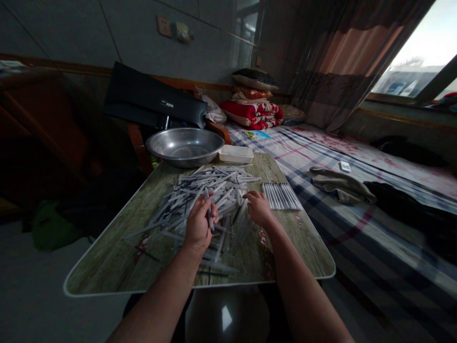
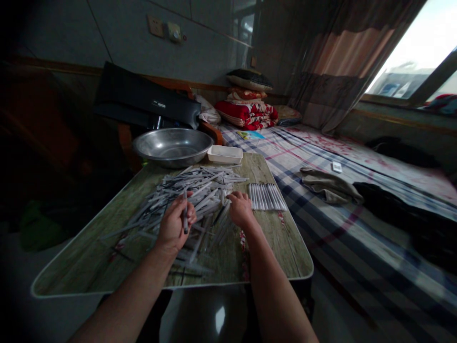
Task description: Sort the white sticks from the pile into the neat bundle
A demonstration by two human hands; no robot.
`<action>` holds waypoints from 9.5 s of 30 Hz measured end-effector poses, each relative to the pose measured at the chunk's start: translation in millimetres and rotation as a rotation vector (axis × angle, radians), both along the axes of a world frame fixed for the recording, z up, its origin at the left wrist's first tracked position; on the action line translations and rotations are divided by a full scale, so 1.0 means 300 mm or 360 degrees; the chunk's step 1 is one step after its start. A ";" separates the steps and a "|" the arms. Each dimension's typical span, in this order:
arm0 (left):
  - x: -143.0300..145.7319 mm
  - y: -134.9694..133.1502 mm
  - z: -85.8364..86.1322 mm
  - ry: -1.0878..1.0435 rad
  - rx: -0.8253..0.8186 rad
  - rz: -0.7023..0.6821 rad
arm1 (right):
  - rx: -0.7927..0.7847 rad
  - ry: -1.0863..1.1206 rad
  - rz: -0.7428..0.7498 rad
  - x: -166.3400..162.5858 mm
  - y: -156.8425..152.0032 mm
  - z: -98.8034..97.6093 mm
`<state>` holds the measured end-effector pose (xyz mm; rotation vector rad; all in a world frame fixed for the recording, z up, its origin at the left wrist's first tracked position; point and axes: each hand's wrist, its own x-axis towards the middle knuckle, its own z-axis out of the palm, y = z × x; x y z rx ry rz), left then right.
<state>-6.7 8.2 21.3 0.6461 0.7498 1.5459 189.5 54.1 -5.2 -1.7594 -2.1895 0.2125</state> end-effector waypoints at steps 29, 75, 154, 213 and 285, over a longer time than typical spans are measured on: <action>0.006 -0.005 -0.003 -0.0005 -0.0004 -0.0085 | -0.0110 -0.0137 -0.0074 -0.056 0.025 -0.055; 0.038 -0.043 -0.028 0.0661 -0.0030 -0.0876 | -0.0484 0.2279 0.0429 -0.097 -0.038 0.050; 0.019 -0.032 -0.040 0.2092 0.1135 0.0445 | -0.0251 -0.0006 -0.1303 0.371 -0.048 0.054; 0.005 -0.049 -0.024 0.1734 0.0963 0.0682 | 0.0141 0.0468 -0.0285 0.145 -0.112 0.162; 0.020 -0.043 -0.040 0.1265 0.0433 0.0242 | 0.0062 0.0544 0.0317 -0.051 -0.092 0.097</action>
